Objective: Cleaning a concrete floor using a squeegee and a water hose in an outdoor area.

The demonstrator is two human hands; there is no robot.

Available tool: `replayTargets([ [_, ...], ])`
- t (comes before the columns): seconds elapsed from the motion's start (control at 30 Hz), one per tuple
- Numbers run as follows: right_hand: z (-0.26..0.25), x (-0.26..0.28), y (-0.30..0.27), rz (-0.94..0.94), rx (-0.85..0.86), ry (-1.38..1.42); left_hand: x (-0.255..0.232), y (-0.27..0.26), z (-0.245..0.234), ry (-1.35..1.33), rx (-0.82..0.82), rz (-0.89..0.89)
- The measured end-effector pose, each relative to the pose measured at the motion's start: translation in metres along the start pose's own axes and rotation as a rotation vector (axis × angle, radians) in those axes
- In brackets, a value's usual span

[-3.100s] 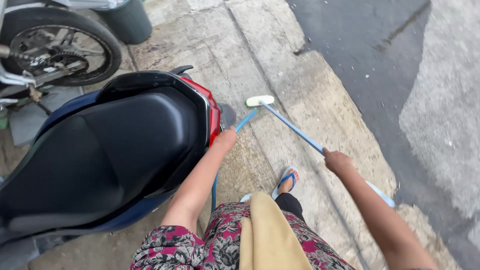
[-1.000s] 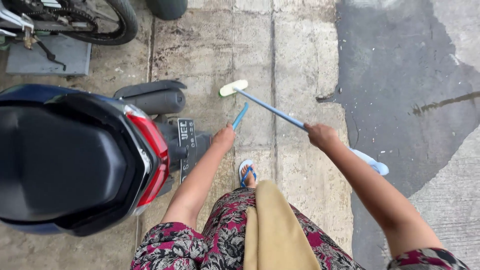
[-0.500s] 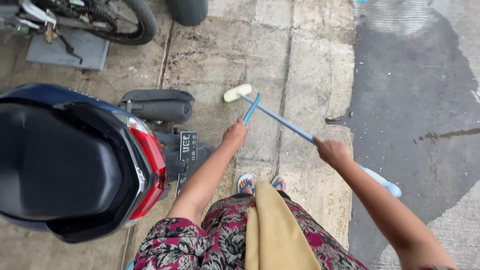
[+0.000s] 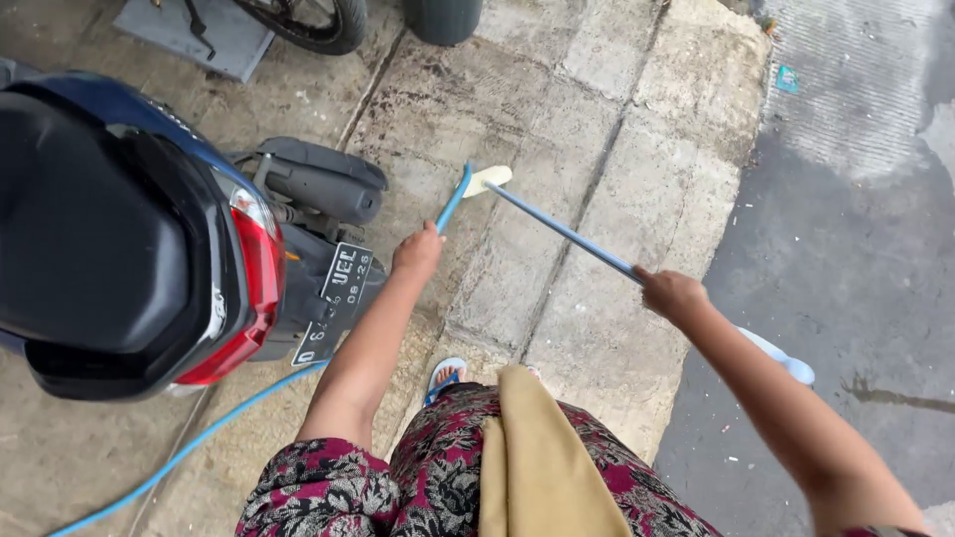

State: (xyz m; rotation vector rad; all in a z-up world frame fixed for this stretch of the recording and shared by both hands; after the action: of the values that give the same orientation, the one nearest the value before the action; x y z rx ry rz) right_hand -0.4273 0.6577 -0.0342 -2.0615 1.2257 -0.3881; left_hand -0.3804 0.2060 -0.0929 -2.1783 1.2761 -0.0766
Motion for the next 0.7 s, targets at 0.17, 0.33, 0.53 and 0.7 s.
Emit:
replayTargets([
  [0.17, 0.01, -0.053, -0.037, -0.008, 0.066, -0.063, -0.025, -0.029, 0.001, -0.02, -0.056, -0.025],
  [0.33, -0.003, -0.053, 0.004, -0.057, 0.06, -0.104, -0.024, -0.034, 0.03, -0.047, -0.04, -0.076],
  [0.53, -0.028, 0.0, 0.127, -0.157, -0.092, -0.173, -0.014, -0.025, 0.049, -0.067, -0.028, -0.101],
  [0.7, -0.056, 0.002, 0.132, -0.177, -0.101, -0.161, -0.002, -0.009, 0.04, -0.104, -0.06, -0.179],
])
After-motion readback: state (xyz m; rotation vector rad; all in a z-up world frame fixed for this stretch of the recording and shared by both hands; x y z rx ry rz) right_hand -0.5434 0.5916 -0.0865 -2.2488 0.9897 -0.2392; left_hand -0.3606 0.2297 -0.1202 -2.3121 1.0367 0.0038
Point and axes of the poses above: each hand's wrist, its own y-axis towards the middle knuckle, its own z-axis out of the palm, x = y × z, the point moved 10 cm from there along y, towards the middle knuckle, and after that the axes turned 9 degrees about -z, right-handed, at the moved point
